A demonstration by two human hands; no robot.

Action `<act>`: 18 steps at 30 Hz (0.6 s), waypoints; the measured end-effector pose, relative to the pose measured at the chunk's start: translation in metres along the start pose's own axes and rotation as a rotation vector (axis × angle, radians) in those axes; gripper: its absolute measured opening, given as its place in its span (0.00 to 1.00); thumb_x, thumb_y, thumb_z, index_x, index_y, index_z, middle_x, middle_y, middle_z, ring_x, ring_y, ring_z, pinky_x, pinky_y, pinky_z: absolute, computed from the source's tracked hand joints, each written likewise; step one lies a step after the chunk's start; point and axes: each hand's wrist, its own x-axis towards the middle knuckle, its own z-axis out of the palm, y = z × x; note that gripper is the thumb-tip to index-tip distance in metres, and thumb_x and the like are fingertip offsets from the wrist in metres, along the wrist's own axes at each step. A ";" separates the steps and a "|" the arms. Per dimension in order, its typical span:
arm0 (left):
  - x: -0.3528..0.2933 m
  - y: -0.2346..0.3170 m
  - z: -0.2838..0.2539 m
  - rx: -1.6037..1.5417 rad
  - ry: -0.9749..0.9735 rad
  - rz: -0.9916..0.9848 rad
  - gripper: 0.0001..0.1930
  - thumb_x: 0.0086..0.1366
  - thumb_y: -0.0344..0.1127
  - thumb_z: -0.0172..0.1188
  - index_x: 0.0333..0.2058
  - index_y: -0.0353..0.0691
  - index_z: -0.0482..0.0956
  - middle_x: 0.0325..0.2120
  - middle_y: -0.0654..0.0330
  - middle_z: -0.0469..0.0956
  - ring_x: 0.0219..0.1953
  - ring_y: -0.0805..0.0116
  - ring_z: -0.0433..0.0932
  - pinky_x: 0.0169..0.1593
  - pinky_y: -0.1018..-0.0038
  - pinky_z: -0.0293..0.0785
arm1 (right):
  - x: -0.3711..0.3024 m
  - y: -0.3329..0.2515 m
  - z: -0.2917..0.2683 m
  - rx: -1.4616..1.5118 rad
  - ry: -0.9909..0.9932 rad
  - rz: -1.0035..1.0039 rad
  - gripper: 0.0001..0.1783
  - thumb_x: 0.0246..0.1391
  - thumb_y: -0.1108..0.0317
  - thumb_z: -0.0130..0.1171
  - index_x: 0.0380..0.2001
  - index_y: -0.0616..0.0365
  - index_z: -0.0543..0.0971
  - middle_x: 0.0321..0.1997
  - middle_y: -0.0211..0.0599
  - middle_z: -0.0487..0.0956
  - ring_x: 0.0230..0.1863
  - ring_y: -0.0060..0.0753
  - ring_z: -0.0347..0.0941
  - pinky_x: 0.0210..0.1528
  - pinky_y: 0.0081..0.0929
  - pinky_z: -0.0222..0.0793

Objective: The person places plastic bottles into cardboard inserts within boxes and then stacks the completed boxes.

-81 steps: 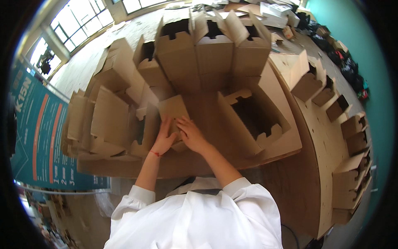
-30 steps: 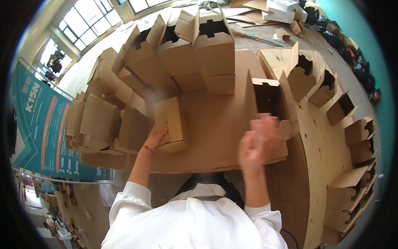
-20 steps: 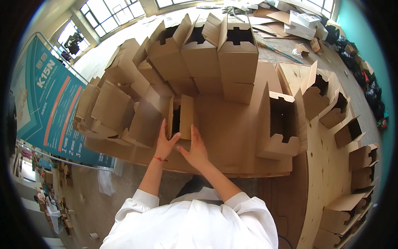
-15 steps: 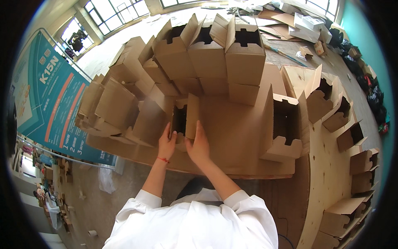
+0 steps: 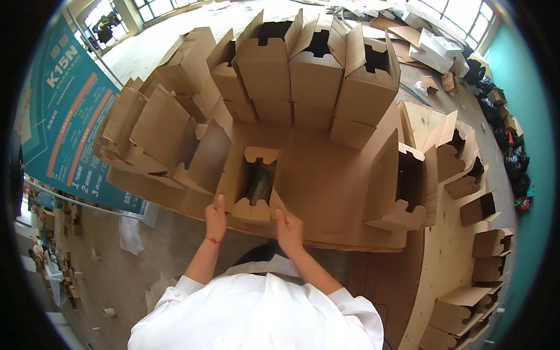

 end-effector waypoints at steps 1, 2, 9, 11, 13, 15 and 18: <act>0.003 -0.005 0.001 -0.145 0.024 -0.122 0.22 0.70 0.50 0.49 0.41 0.31 0.77 0.31 0.61 0.78 0.35 0.71 0.75 0.38 0.73 0.71 | 0.003 -0.001 0.002 -0.018 -0.003 0.028 0.22 0.62 0.55 0.52 0.35 0.69 0.76 0.23 0.38 0.74 0.25 0.28 0.64 0.30 0.28 0.64; 0.002 -0.010 0.002 -0.261 0.027 -0.166 0.21 0.69 0.48 0.50 0.44 0.32 0.76 0.36 0.60 0.77 0.40 0.70 0.75 0.42 0.72 0.70 | 0.005 -0.002 0.002 -0.035 -0.005 0.057 0.22 0.61 0.55 0.52 0.36 0.69 0.76 0.22 0.40 0.74 0.23 0.31 0.63 0.30 0.30 0.64; -0.001 0.017 0.009 -0.211 0.250 0.363 0.17 0.62 0.30 0.58 0.50 0.35 0.73 0.52 0.57 0.71 0.51 0.64 0.72 0.53 0.71 0.68 | -0.008 -0.088 -0.084 -0.677 0.448 -0.567 0.25 0.53 0.65 0.61 0.55 0.55 0.73 0.63 0.43 0.66 0.67 0.46 0.57 0.66 0.43 0.55; -0.012 0.055 0.004 0.159 0.275 0.697 0.19 0.59 0.26 0.59 0.50 0.36 0.74 0.52 0.54 0.71 0.51 0.60 0.72 0.55 0.69 0.67 | -0.007 -0.095 -0.143 -0.820 0.790 -0.499 0.28 0.54 0.64 0.60 0.58 0.57 0.69 0.62 0.43 0.67 0.67 0.50 0.57 0.68 0.47 0.51; -0.021 0.085 -0.002 0.495 0.124 1.022 0.20 0.56 0.25 0.60 0.50 0.36 0.74 0.50 0.52 0.73 0.51 0.55 0.73 0.56 0.66 0.67 | -0.009 -0.088 -0.198 -0.958 0.869 -0.347 0.32 0.53 0.58 0.61 0.59 0.59 0.68 0.61 0.45 0.68 0.67 0.49 0.56 0.70 0.48 0.45; -0.026 0.081 0.004 0.463 -0.235 0.931 0.20 0.55 0.29 0.62 0.48 0.37 0.76 0.48 0.52 0.75 0.50 0.52 0.72 0.56 0.63 0.67 | -0.013 -0.081 -0.225 -1.089 0.676 -0.128 0.34 0.51 0.56 0.63 0.58 0.60 0.68 0.60 0.47 0.69 0.67 0.48 0.56 0.71 0.48 0.41; -0.035 0.077 0.026 0.542 -0.423 0.821 0.20 0.56 0.32 0.63 0.48 0.37 0.76 0.48 0.52 0.75 0.50 0.52 0.72 0.55 0.62 0.68 | -0.010 -0.074 -0.226 -1.116 0.508 -0.045 0.36 0.45 0.54 0.67 0.55 0.61 0.70 0.59 0.50 0.70 0.68 0.45 0.55 0.73 0.47 0.36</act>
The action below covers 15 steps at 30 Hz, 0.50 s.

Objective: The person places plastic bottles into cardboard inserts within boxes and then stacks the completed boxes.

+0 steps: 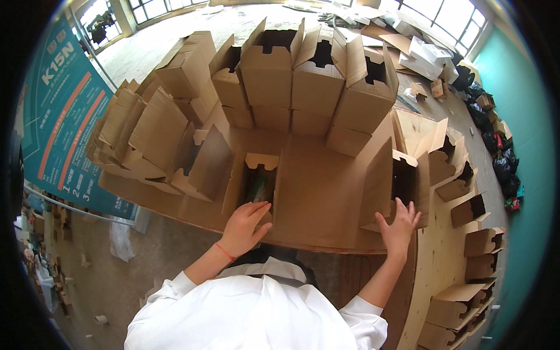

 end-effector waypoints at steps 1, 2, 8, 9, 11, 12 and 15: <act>0.002 -0.005 0.009 0.044 -0.008 0.029 0.21 0.56 0.34 0.63 0.49 0.37 0.75 0.49 0.51 0.74 0.51 0.51 0.72 0.55 0.62 0.68 | 0.000 0.000 0.002 0.024 -0.019 -0.015 0.37 0.43 0.54 0.69 0.54 0.61 0.71 0.58 0.51 0.70 0.68 0.45 0.55 0.73 0.46 0.35; 0.006 -0.005 0.016 0.089 -0.012 0.059 0.22 0.56 0.35 0.64 0.50 0.37 0.74 0.50 0.50 0.73 0.51 0.51 0.71 0.55 0.62 0.68 | -0.003 -0.011 0.002 0.046 0.130 -0.130 0.29 0.38 0.61 0.72 0.45 0.61 0.74 0.47 0.50 0.76 0.61 0.46 0.63 0.71 0.46 0.41; 0.036 0.027 0.010 -0.089 0.035 0.113 0.27 0.60 0.36 0.61 0.58 0.39 0.68 0.60 0.48 0.63 0.58 0.48 0.65 0.60 0.61 0.63 | -0.017 -0.093 -0.019 0.273 0.059 -0.387 0.19 0.30 0.72 0.74 0.25 0.57 0.73 0.23 0.36 0.72 0.34 0.42 0.71 0.62 0.43 0.54; 0.042 0.031 0.012 -0.142 0.009 0.109 0.26 0.61 0.36 0.60 0.58 0.40 0.68 0.60 0.48 0.62 0.59 0.48 0.64 0.61 0.61 0.62 | -0.023 -0.105 -0.019 0.353 0.060 -0.400 0.18 0.31 0.69 0.74 0.22 0.57 0.73 0.23 0.36 0.72 0.36 0.43 0.69 0.61 0.42 0.55; 0.053 0.039 0.018 -0.250 -0.045 0.096 0.25 0.62 0.37 0.59 0.58 0.41 0.69 0.62 0.48 0.60 0.61 0.48 0.62 0.62 0.60 0.60 | -0.036 -0.127 -0.020 0.444 0.130 -0.498 0.17 0.30 0.69 0.74 0.23 0.57 0.74 0.24 0.37 0.74 0.34 0.43 0.70 0.57 0.42 0.57; 0.057 0.041 0.021 -0.267 -0.043 0.112 0.25 0.62 0.37 0.59 0.58 0.41 0.69 0.63 0.48 0.59 0.62 0.48 0.61 0.62 0.60 0.59 | -0.044 -0.132 -0.017 0.467 0.100 -0.517 0.17 0.31 0.69 0.74 0.23 0.57 0.75 0.25 0.37 0.75 0.34 0.43 0.70 0.55 0.41 0.59; 0.065 0.039 0.030 -0.220 -0.068 0.139 0.23 0.63 0.37 0.58 0.57 0.40 0.71 0.65 0.48 0.55 0.63 0.46 0.59 0.63 0.60 0.60 | -0.060 -0.146 -0.017 0.437 0.086 -0.600 0.13 0.37 0.70 0.70 0.27 0.57 0.76 0.24 0.36 0.76 0.30 0.40 0.72 0.40 0.35 0.65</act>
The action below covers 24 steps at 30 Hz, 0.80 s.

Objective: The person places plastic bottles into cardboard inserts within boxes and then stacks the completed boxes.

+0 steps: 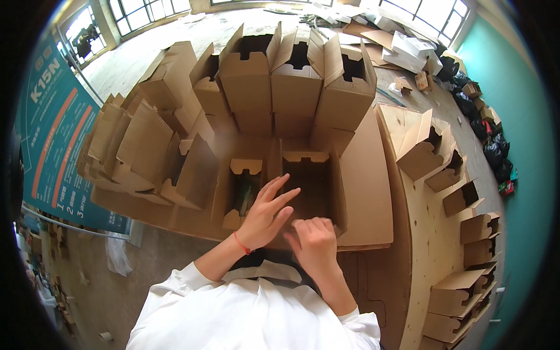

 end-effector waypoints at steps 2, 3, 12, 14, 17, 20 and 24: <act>0.002 -0.004 0.005 0.135 -0.075 -0.015 0.23 0.61 0.37 0.60 0.54 0.35 0.72 0.65 0.47 0.53 0.64 0.45 0.59 0.62 0.61 0.62 | -0.008 -0.006 -0.005 0.083 -0.113 0.084 0.09 0.44 0.69 0.66 0.28 0.59 0.77 0.24 0.38 0.76 0.28 0.41 0.73 0.33 0.34 0.68; 0.004 -0.002 0.007 0.132 -0.092 -0.059 0.24 0.61 0.37 0.60 0.55 0.35 0.71 0.66 0.48 0.52 0.64 0.46 0.58 0.62 0.62 0.61 | -0.011 -0.005 -0.008 0.102 -0.166 0.121 0.09 0.46 0.68 0.65 0.29 0.60 0.78 0.26 0.39 0.77 0.29 0.43 0.74 0.33 0.35 0.69; 0.006 -0.002 0.001 -0.102 -0.164 -0.272 0.33 0.59 0.31 0.58 0.63 0.35 0.58 0.67 0.45 0.50 0.65 0.47 0.59 0.63 0.65 0.61 | -0.021 0.022 -0.026 0.006 -0.177 0.273 0.26 0.47 0.64 0.66 0.50 0.60 0.75 0.55 0.47 0.74 0.60 0.50 0.66 0.60 0.40 0.63; 0.006 0.001 -0.005 -0.115 -0.230 -0.351 0.34 0.60 0.29 0.56 0.65 0.39 0.55 0.65 0.43 0.54 0.64 0.49 0.60 0.62 0.66 0.61 | -0.020 0.030 -0.033 -0.080 -0.330 0.304 0.40 0.44 0.54 0.68 0.59 0.60 0.68 0.67 0.49 0.61 0.71 0.53 0.47 0.71 0.45 0.43; 0.002 -0.018 -0.005 -0.113 -0.183 -0.232 0.33 0.62 0.27 0.52 0.66 0.42 0.54 0.62 0.41 0.59 0.55 0.44 0.71 0.58 0.65 0.67 | -0.031 0.051 -0.025 -0.087 -0.365 0.465 0.49 0.43 0.45 0.67 0.64 0.60 0.62 0.71 0.55 0.51 0.74 0.54 0.39 0.72 0.45 0.38; 0.007 -0.011 -0.022 -0.298 -0.302 -0.522 0.32 0.63 0.27 0.51 0.65 0.41 0.54 0.60 0.40 0.62 0.53 0.43 0.72 0.58 0.64 0.67 | -0.049 0.071 0.002 0.164 -0.376 0.576 0.52 0.45 0.41 0.65 0.65 0.63 0.59 0.72 0.59 0.46 0.74 0.56 0.36 0.72 0.45 0.36; -0.006 -0.045 -0.018 -0.153 -0.249 -0.419 0.31 0.62 0.28 0.54 0.64 0.43 0.57 0.59 0.43 0.64 0.53 0.46 0.71 0.57 0.65 0.67 | -0.052 0.077 0.010 0.081 -0.397 0.504 0.51 0.41 0.44 0.69 0.65 0.53 0.61 0.73 0.55 0.43 0.74 0.57 0.34 0.72 0.50 0.32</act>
